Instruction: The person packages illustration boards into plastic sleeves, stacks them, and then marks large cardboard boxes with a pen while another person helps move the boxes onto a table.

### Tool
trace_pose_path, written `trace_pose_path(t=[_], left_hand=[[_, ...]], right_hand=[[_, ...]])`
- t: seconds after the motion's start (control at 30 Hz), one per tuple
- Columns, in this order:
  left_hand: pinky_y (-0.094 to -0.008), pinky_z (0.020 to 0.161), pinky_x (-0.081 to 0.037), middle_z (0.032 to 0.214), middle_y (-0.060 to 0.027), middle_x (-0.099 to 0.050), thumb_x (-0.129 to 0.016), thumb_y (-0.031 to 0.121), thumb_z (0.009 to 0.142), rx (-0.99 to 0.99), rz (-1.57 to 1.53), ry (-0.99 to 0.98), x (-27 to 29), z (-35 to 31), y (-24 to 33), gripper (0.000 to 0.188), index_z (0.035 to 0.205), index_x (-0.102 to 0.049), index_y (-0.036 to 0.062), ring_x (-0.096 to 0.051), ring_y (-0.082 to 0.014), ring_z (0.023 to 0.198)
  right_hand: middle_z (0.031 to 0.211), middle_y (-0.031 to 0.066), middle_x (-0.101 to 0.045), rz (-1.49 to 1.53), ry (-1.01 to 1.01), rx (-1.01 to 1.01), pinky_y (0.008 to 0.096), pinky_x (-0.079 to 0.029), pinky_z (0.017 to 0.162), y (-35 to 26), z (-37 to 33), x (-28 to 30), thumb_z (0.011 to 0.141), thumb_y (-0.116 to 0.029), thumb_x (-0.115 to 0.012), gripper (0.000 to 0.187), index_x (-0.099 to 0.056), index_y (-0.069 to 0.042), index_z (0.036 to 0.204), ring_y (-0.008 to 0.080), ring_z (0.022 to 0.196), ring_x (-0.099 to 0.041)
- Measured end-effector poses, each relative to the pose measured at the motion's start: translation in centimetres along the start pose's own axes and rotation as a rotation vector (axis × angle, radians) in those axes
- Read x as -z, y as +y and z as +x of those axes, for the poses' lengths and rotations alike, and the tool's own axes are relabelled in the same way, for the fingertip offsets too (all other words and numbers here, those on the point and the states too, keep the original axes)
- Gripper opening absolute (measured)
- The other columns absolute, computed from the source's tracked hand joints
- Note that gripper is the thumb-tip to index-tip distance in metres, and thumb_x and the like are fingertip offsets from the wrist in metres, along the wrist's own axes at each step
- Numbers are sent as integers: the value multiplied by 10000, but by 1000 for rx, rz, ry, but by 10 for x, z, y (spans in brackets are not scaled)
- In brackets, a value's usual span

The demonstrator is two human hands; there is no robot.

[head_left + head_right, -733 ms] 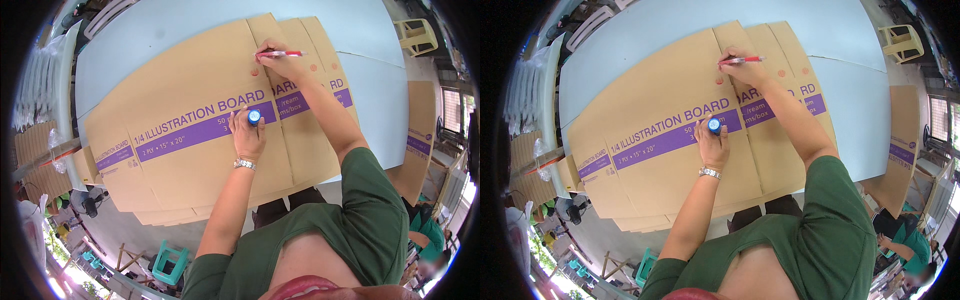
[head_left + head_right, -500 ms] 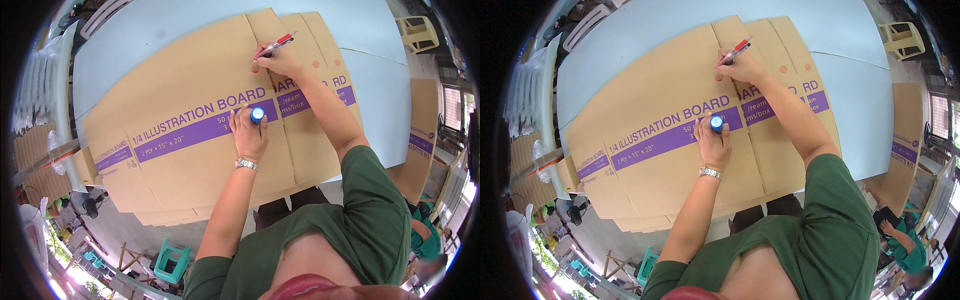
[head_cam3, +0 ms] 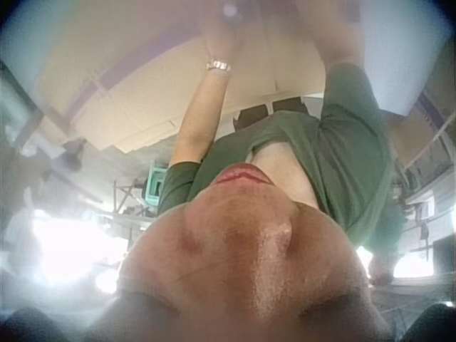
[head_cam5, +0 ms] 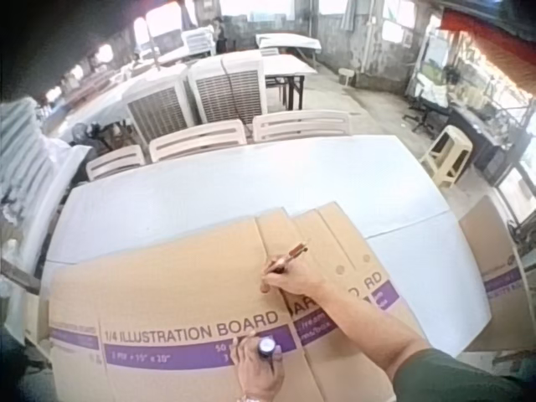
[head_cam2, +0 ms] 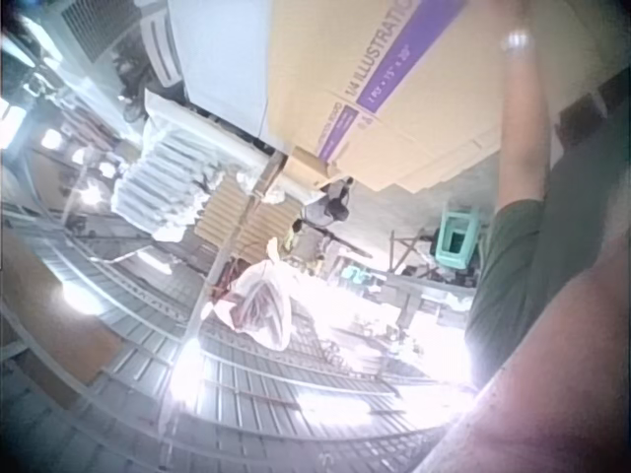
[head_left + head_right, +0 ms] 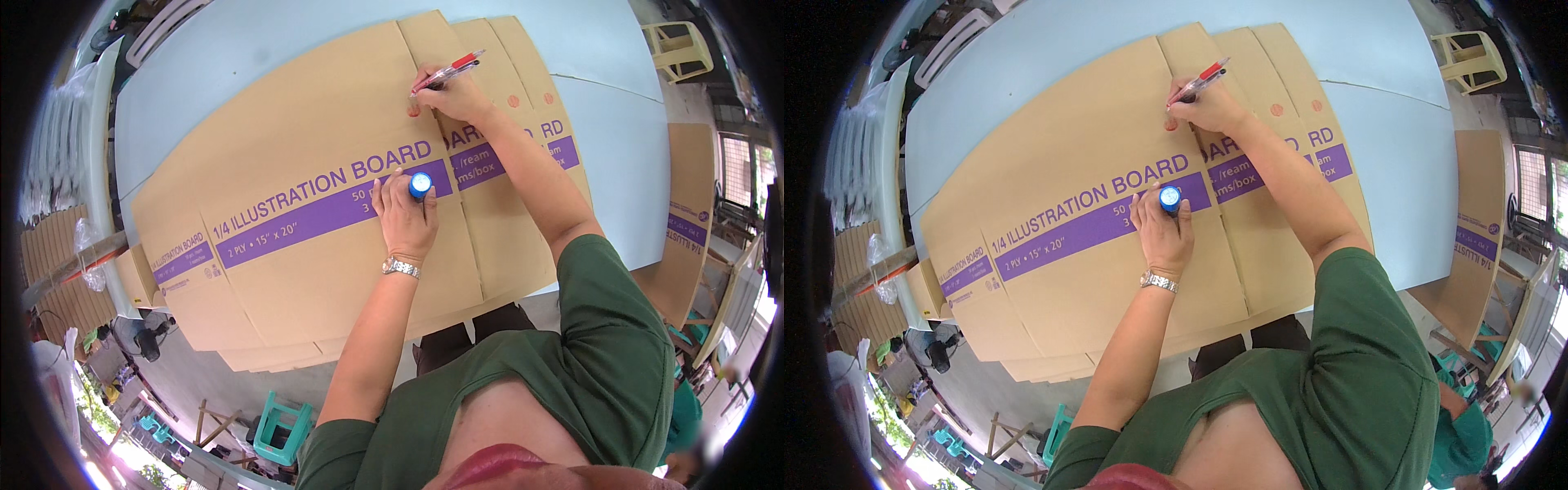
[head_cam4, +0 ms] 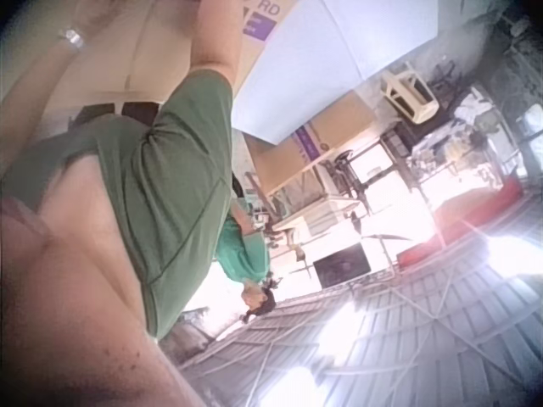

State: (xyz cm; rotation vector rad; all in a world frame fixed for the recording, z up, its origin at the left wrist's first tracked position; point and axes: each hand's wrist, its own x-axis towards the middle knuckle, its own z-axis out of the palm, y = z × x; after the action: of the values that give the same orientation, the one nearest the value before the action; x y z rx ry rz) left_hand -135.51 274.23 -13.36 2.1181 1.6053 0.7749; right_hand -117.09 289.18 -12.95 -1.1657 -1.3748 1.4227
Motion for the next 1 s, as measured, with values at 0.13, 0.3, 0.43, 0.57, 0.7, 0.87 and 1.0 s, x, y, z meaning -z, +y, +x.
trace_pose_path(t=[0.13, 0.3, 0.43, 0.57, 0.7, 0.87, 1.0], left_hand=[[-510, 1108, -226, 1096, -95, -555, -571, 317, 912, 0, 10, 1, 0, 0, -2, 334, 1102, -446, 72, -469, -287, 1219], [-513, 1107, -226, 1103, -100, -555, -573, 309, 911, -9, 8, 17, -2, 0, 1, 341, 1117, -444, 70, -472, -290, 1212], [-509, 1108, -225, 1104, -100, -555, -573, 310, 911, -12, 10, 21, -1, 0, -1, 341, 1118, -444, 72, -475, -290, 1209], [-505, 1110, -222, 1102, -97, -555, -573, 309, 912, -16, 15, 19, -2, 1, 1, 334, 1115, -447, 74, -477, -289, 1208], [-504, 1100, -230, 1149, -146, -544, -582, 289, 905, -27, 21, 3, -1, 0, 1, 362, 1143, -446, 51, -472, -310, 1192], [-506, 1094, -235, 1169, -174, -540, -587, 278, 902, -31, 22, -10, -1, 1, 0, 382, 1161, -442, 38, -471, -321, 1183], [-506, 1094, -235, 1172, -176, -538, -589, 277, 901, -40, 32, -5, -1, 1, 1, 384, 1162, -440, 38, -470, -321, 1183]], right_hand=[[768, 48, -650, -128, 148, 98, 250, -499, 664, -1, 3, 1, 818, -37, -620, 90, -593, -16, 901, 126, 733, -636], [827, 17, -651, -251, 293, 240, 247, -486, 713, 9, 14, 8, 796, -97, -668, 142, -633, -45, 924, 104, 767, -609], [857, -6, -605, -211, 164, -1, 233, -468, 747, 7, 13, 8, 820, -123, -677, 146, -614, -46, 926, 86, 816, -573], [788, -13, -587, -156, 155, 135, 230, -449, 685, 11, 13, 10, 797, -97, -665, 122, -605, -48, 891, 75, 748, -543], [758, -11, -580, -253, 97, 101, 235, -436, 658, 8, 13, 14, 766, -68, -656, 115, -597, -45, 862, 71, 728, -532], [756, -9, -582, -220, 102, 53, 240, -439, 664, 6, 13, 12, 755, -64, -658, 119, -593, -40, 852, 77, 731, -538], [765, 3, -596, -306, 88, 107, 250, -446, 684, 7, 13, 12, 757, -67, -661, 121, -592, -37, 851, 90, 744, -551]])
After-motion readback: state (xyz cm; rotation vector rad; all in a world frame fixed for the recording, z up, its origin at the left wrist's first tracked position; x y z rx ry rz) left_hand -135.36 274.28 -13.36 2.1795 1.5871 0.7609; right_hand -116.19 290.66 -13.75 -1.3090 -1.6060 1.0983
